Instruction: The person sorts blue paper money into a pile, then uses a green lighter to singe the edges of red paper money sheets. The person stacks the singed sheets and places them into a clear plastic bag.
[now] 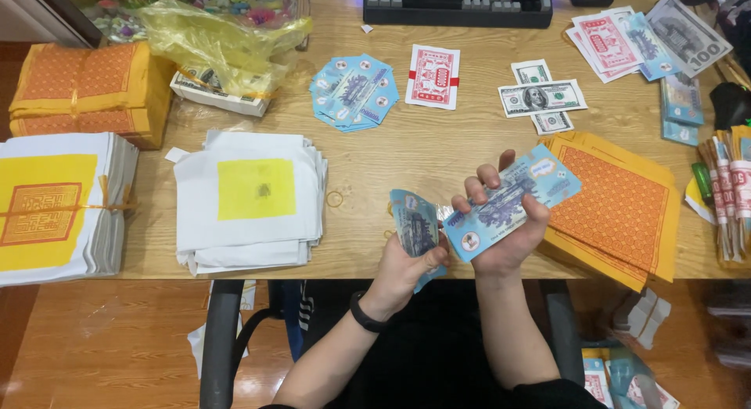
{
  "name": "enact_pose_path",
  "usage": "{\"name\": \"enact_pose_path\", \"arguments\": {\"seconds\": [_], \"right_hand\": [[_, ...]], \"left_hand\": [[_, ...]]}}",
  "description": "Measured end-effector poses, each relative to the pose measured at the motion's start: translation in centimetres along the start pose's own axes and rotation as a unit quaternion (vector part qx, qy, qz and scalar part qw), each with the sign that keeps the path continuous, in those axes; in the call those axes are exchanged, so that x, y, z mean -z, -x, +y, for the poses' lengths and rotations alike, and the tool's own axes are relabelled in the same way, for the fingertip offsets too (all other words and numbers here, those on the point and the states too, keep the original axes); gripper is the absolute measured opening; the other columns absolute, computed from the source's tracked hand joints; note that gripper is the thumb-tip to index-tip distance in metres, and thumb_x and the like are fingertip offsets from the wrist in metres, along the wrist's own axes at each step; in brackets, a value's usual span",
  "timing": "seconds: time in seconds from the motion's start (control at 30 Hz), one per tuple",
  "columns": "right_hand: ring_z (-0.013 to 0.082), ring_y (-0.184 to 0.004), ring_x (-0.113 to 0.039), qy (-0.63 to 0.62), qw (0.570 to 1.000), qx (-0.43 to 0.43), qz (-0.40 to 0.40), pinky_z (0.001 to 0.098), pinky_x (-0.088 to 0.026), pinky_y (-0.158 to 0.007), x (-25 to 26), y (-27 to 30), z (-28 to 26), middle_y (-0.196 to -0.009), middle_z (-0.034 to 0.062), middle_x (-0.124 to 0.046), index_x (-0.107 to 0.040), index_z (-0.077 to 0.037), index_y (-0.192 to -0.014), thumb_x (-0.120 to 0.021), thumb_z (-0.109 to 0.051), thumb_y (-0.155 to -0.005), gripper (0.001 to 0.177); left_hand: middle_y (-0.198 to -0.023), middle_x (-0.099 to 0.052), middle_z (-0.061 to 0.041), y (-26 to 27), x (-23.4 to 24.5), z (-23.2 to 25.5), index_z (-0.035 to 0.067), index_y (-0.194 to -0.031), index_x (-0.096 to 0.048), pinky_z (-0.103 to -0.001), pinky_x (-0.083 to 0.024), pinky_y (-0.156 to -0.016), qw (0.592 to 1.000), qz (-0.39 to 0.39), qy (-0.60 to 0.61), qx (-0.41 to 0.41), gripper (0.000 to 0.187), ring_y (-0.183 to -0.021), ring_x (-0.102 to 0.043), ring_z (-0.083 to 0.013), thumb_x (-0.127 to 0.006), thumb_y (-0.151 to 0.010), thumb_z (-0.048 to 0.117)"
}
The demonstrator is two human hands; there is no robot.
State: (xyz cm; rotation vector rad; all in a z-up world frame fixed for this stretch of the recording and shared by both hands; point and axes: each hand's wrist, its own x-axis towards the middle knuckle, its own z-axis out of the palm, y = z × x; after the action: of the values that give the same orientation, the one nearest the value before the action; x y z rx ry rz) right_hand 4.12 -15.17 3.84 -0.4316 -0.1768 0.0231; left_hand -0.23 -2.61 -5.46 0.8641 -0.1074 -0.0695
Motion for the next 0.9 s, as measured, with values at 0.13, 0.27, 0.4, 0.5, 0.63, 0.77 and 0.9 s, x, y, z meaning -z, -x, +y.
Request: {"name": "enact_pose_path", "arguments": {"seconds": [0.13, 0.27, 0.4, 0.5, 0.63, 0.77, 0.9], "right_hand": [[0.0126, -0.079, -0.042, 0.009, 1.0, 0.004, 0.001, 0.0347, -0.044, -0.074, -0.3, 0.0, 0.1, -0.094, -0.0021, -0.034, -0.035, -0.023, -0.135, -0.059, -0.037, -0.074, 0.067], [0.0131, -0.08, -0.042, 0.033, 0.999, 0.021, 0.007, 0.037, -0.044, -0.079, -0.1, 0.0, 0.1, -0.096, -0.0015, -0.035, -0.033, -0.023, -0.137, -0.057, -0.037, -0.073, 0.069], [0.0134, -0.081, -0.042, 0.068, 0.997, 0.03, 0.003, 0.0383, -0.042, -0.084, -0.7, 0.5, 1.3, -0.095, -0.0012, -0.035, -0.035, -0.023, -0.134, -0.055, -0.038, -0.075, 0.064], [0.0146, -0.079, -0.041, 0.058, 0.998, 0.031, -0.005, 0.0379, -0.041, -0.079, -0.4, 0.5, 1.6, -0.093, -0.0003, -0.034, -0.039, -0.023, -0.131, -0.055, -0.037, -0.075, 0.06], [0.0151, -0.074, -0.039, 0.059, 0.997, 0.051, -0.013, 0.0378, -0.039, -0.074, 0.2, 0.2, 1.7, -0.088, -0.0005, -0.033, -0.043, -0.024, -0.126, -0.054, -0.041, -0.078, 0.052], [0.0176, -0.068, -0.04, 0.099, 0.989, 0.096, -0.045, 0.04, -0.039, -0.071, 0.6, 0.1, 2.3, -0.081, 0.0006, -0.033, -0.044, -0.024, -0.122, -0.051, -0.043, -0.083, 0.044], [0.0325, -0.098, -0.058, 0.187, 0.973, 0.127, -0.042, 0.0539, -0.047, -0.093, -0.3, 0.2, 2.8, -0.099, 0.0129, -0.051, -0.037, -0.019, -0.129, -0.056, -0.042, -0.08, 0.058]], "left_hand": [[-0.067, -0.065, -0.011, 0.4, -1.3, 1.0, -0.003, -0.094, -0.064, -0.023, -0.054, -0.057, 1.0, -0.004, 0.016, 0.005, 0.023, -0.059, -0.064, -0.0129, -0.079, -0.081, 0.007], [-0.081, -0.062, -0.009, 0.7, -2.7, 2.5, -0.004, -0.11, -0.054, -0.03, -0.057, -0.065, 0.996, 0.039, 0.082, -0.012, 0.035, -0.068, -0.066, -0.0154, -0.075, -0.085, 0.008], [-0.084, -0.064, -0.007, 0.2, -1.8, 0.0, -0.004, -0.115, -0.054, -0.029, -0.059, -0.065, 0.995, 0.075, 0.06, 0.015, 0.038, -0.07, -0.067, -0.0127, -0.074, -0.086, 0.009], [-0.092, -0.064, -0.008, 0.1, -2.4, 1.1, -0.005, -0.121, -0.051, -0.03, -0.059, -0.068, 0.996, 0.078, 0.037, 0.029, 0.044, -0.074, -0.065, -0.0126, -0.073, -0.089, 0.016], [-0.098, -0.064, -0.011, 0.4, -3.1, 1.6, -0.006, -0.126, -0.051, -0.031, -0.059, -0.072, 0.995, 0.084, 0.035, 0.037, 0.051, -0.08, -0.065, -0.0136, -0.072, -0.089, 0.023], [-0.092, -0.068, -0.009, 0.8, -5.2, 4.5, -0.003, -0.116, -0.058, -0.027, -0.057, -0.066, 0.989, 0.126, 0.06, 0.044, 0.043, -0.077, -0.066, -0.0122, -0.078, -0.078, 0.004], [-0.085, -0.072, -0.015, 0.2, -3.4, 3.9, -0.005, -0.108, -0.061, -0.03, -0.059, -0.059, 0.979, 0.185, 0.067, 0.049, 0.038, -0.071, -0.072, -0.0191, -0.08, -0.075, 0.0]]}}
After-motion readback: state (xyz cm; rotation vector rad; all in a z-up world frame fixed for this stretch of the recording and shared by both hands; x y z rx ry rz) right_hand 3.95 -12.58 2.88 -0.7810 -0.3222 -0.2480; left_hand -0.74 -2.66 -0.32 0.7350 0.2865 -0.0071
